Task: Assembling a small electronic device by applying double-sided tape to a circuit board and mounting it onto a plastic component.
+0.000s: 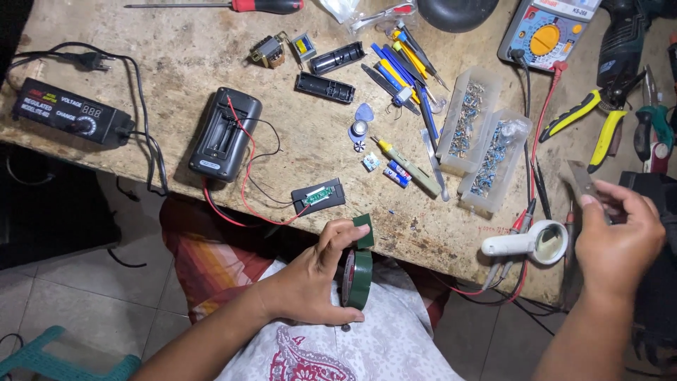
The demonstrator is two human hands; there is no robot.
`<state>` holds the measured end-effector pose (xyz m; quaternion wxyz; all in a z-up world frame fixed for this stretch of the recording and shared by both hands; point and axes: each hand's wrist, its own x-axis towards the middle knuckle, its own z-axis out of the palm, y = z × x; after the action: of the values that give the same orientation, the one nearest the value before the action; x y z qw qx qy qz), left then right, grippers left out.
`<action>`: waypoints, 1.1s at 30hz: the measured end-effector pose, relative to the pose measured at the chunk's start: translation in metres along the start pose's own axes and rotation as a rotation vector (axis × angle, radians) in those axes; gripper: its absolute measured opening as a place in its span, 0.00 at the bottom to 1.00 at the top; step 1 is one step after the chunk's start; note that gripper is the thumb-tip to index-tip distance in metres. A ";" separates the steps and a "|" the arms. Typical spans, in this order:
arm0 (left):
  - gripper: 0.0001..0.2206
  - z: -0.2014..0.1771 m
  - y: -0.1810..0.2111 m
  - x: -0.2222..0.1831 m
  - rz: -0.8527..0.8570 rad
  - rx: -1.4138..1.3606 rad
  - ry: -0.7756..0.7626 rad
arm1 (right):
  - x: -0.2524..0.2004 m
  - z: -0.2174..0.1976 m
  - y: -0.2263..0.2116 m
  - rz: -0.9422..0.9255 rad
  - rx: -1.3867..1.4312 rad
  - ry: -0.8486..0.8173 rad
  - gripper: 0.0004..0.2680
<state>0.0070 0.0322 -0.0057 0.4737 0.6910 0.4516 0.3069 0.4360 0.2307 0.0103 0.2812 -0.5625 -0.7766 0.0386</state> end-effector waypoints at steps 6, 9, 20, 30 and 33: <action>0.56 0.005 0.005 -0.006 -0.063 -0.040 0.087 | 0.002 0.019 0.028 0.018 -0.130 -0.036 0.12; 0.57 0.011 0.002 -0.012 -0.042 -0.057 0.195 | -0.005 0.003 -0.015 -0.114 -0.230 0.113 0.09; 0.56 0.020 0.027 -0.006 0.113 -0.100 0.336 | -0.046 0.038 -0.236 0.360 0.828 -0.449 0.05; 0.54 0.021 0.031 0.000 0.166 -0.028 0.238 | -0.051 0.051 -0.225 0.503 0.928 -0.647 0.04; 0.53 0.021 0.030 0.004 0.203 0.005 0.235 | -0.057 0.059 -0.211 0.533 1.155 -0.635 0.03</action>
<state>0.0369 0.0233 0.0148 0.3825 0.6934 0.4325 0.4310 0.2396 0.1176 0.0176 0.2754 -0.4559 -0.5126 0.6735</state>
